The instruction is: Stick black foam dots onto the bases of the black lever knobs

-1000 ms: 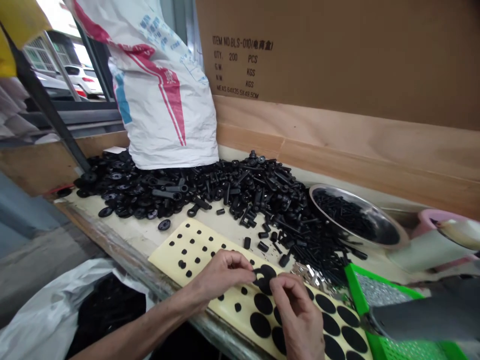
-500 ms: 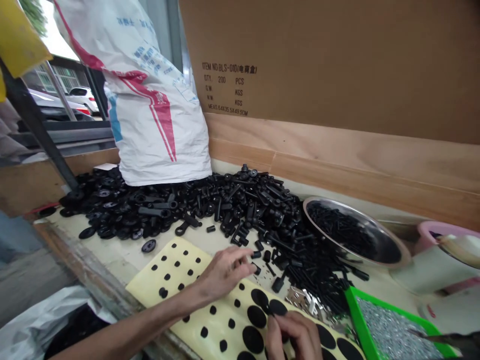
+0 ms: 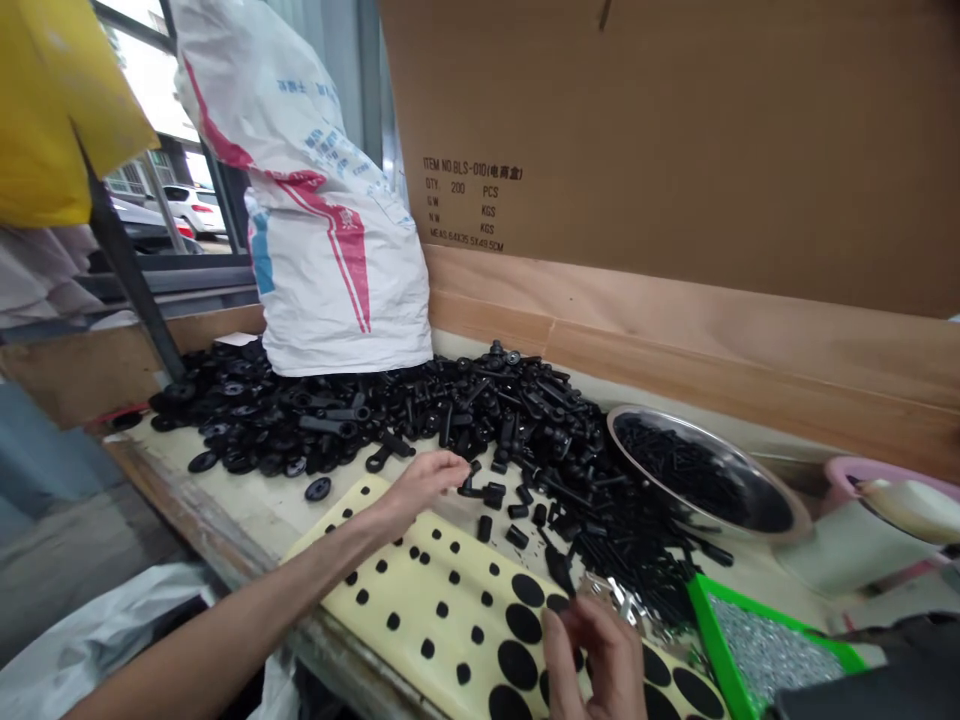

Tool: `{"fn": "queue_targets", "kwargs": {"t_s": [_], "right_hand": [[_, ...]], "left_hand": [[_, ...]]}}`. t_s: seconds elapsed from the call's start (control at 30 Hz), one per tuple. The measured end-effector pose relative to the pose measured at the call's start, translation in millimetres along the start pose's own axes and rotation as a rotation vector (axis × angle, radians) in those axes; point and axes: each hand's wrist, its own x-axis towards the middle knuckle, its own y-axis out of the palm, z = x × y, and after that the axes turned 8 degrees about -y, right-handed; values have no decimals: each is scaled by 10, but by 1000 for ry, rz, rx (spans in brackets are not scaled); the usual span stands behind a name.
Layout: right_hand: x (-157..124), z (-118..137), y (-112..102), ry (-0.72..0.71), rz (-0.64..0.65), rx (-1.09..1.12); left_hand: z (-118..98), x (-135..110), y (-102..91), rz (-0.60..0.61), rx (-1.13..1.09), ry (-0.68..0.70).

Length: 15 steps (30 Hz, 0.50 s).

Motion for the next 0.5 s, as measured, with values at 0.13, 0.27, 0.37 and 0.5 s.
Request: {"fn": "queue_targets", "kwargs": {"t_s": [0.13, 0.27, 0.37, 0.5], "right_hand": [[23, 121, 111, 56, 254, 44], [24, 112, 159, 95, 306, 45], [10, 1, 149, 200, 204, 35], [0, -102, 168, 269, 109, 71]], "left_hand": [[-50, -255, -74, 20, -84, -51], [105, -210, -145, -51, 5, -97], [260, -50, -192, -125, 167, -126], [345, 200, -12, -167, 345, -81]]}}
